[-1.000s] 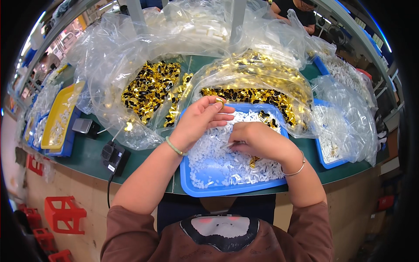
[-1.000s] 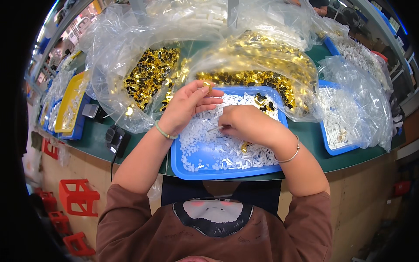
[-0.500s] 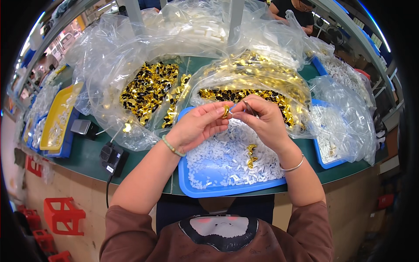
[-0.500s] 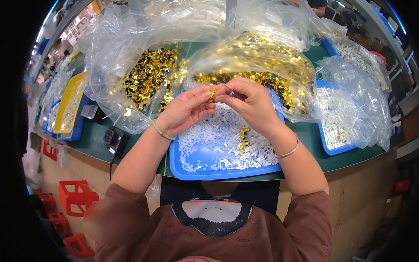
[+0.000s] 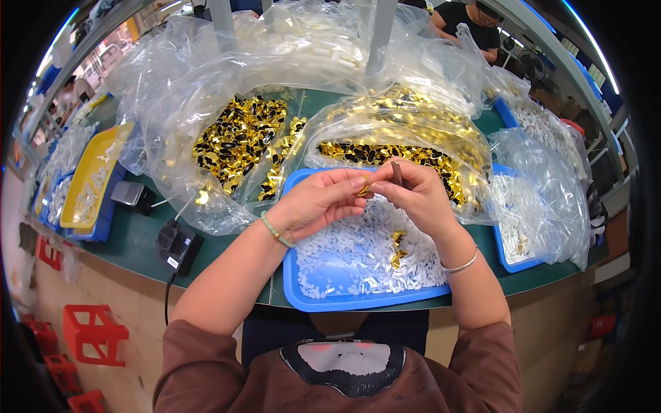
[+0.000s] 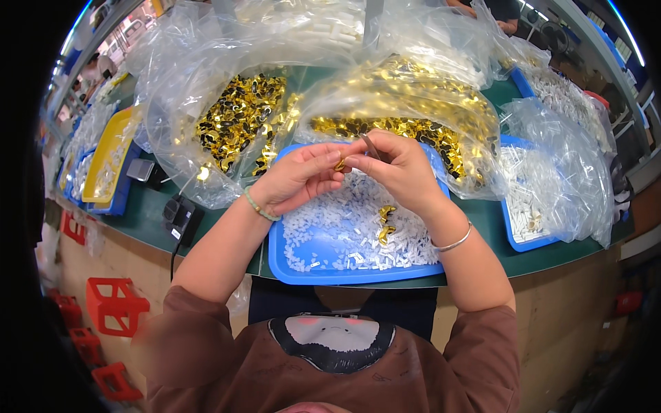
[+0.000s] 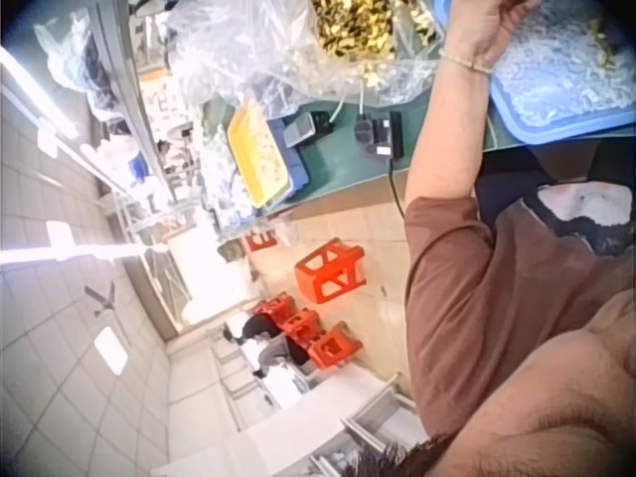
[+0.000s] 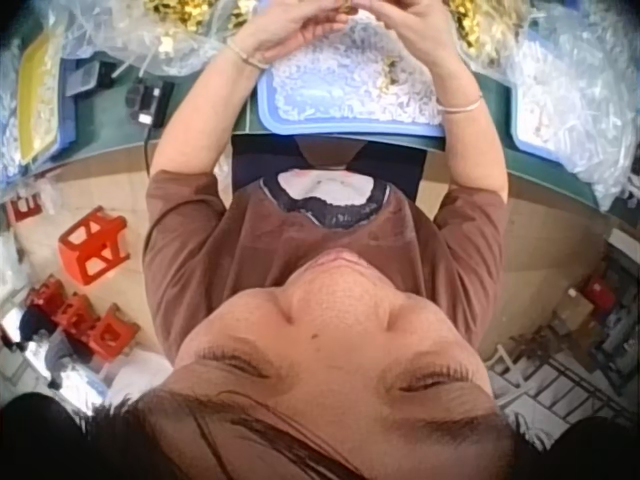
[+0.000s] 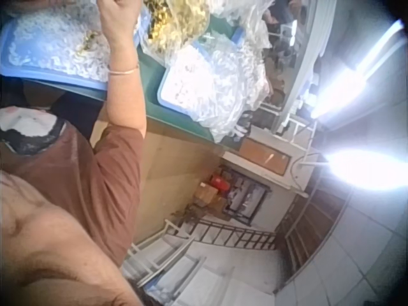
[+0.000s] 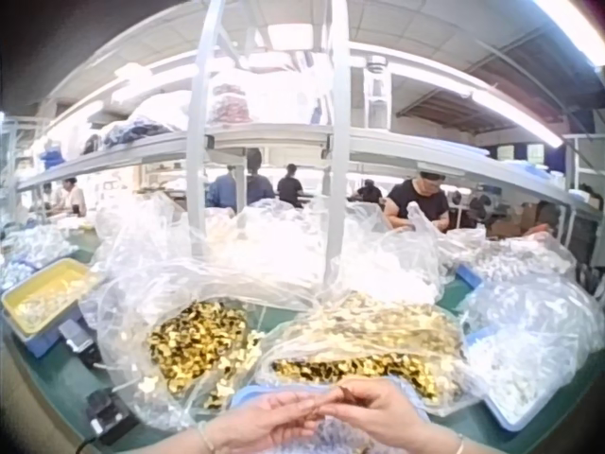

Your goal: The person repeatedly picks small gold and black components from a blue tray and assembles them by hand. They insert a small white piece into each gold component and place the assembled units back into the tray. The process is repetitive and performed one at a time.

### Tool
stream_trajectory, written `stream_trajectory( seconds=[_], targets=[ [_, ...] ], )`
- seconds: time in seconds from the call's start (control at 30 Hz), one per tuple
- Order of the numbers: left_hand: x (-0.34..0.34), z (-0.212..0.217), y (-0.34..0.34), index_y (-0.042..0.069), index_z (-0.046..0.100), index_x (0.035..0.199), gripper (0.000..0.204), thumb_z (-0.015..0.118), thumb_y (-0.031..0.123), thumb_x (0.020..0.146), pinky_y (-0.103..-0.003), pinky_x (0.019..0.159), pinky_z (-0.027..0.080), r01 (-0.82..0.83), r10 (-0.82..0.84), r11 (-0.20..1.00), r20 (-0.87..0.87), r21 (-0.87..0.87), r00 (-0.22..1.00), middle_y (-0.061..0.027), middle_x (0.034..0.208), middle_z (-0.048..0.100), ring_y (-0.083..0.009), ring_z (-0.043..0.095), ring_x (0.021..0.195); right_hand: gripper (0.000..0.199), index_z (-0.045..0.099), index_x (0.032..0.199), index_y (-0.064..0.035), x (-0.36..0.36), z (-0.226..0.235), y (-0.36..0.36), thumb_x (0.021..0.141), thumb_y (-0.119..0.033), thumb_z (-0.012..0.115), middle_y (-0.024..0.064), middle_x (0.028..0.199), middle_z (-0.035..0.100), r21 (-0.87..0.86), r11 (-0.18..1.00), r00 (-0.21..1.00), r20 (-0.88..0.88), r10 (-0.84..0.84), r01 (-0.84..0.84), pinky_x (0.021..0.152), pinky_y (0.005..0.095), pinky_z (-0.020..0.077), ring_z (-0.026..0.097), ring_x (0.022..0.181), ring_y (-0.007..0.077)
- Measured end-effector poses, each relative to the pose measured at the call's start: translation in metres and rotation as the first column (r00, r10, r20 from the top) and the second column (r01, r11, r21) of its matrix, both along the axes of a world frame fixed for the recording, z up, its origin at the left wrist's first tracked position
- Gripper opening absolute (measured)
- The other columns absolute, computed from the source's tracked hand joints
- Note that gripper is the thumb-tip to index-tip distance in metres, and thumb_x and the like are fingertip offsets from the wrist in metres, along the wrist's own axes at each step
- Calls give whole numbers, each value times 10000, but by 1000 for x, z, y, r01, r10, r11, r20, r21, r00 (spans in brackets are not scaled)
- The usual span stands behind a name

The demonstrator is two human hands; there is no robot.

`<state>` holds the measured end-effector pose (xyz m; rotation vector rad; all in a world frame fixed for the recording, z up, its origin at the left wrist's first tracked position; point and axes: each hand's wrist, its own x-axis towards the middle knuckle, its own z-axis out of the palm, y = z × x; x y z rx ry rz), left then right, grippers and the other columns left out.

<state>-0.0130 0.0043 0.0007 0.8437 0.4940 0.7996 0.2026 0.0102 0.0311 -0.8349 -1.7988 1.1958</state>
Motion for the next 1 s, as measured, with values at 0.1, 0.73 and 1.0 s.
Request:
stream_trajectory(
  seconds=[0.1, 0.73, 1.0],
  targets=[
    [0, -2, 1, 28, 573, 1259, 361, 634, 236, 970, -200, 790, 551, 13, -13, 1000, 21, 0, 1000, 11, 955, 642, -52, 635, 835, 90, 695, 937, 5, 0, -1, 1, 877, -62, 704, -18, 822, 624, -38, 999, 998, -54, 33, -35, 652, 204, 418, 518, 729, 37],
    [-1, 1, 1, -1, 594, 1238, 321, 639, 148, 957, -208, 775, 573, 29, -24, 998, -80, 61, 996, -9, 993, 643, -57, 650, 817, 182, 701, 971, -21, 2, 9, -6, 861, -157, 749, 39, 924, 678, -207, 978, 999, -33, 26, -32, 726, 226, 458, 586, 835, 73],
    [-1, 0, 1, 9, 613, 1219, 326, 667, 169, 940, -209, 767, 572, 72, -71, 997, -28, 35, 997, -25, 1004, 650, -66, 655, 824, 141, 704, 975, -1, 2, 1, 0, 865, -86, 725, 90, 1048, 700, -154, 979, 986, -121, 118, -136, 776, 240, 495, 631, 892, 98]
  ],
)
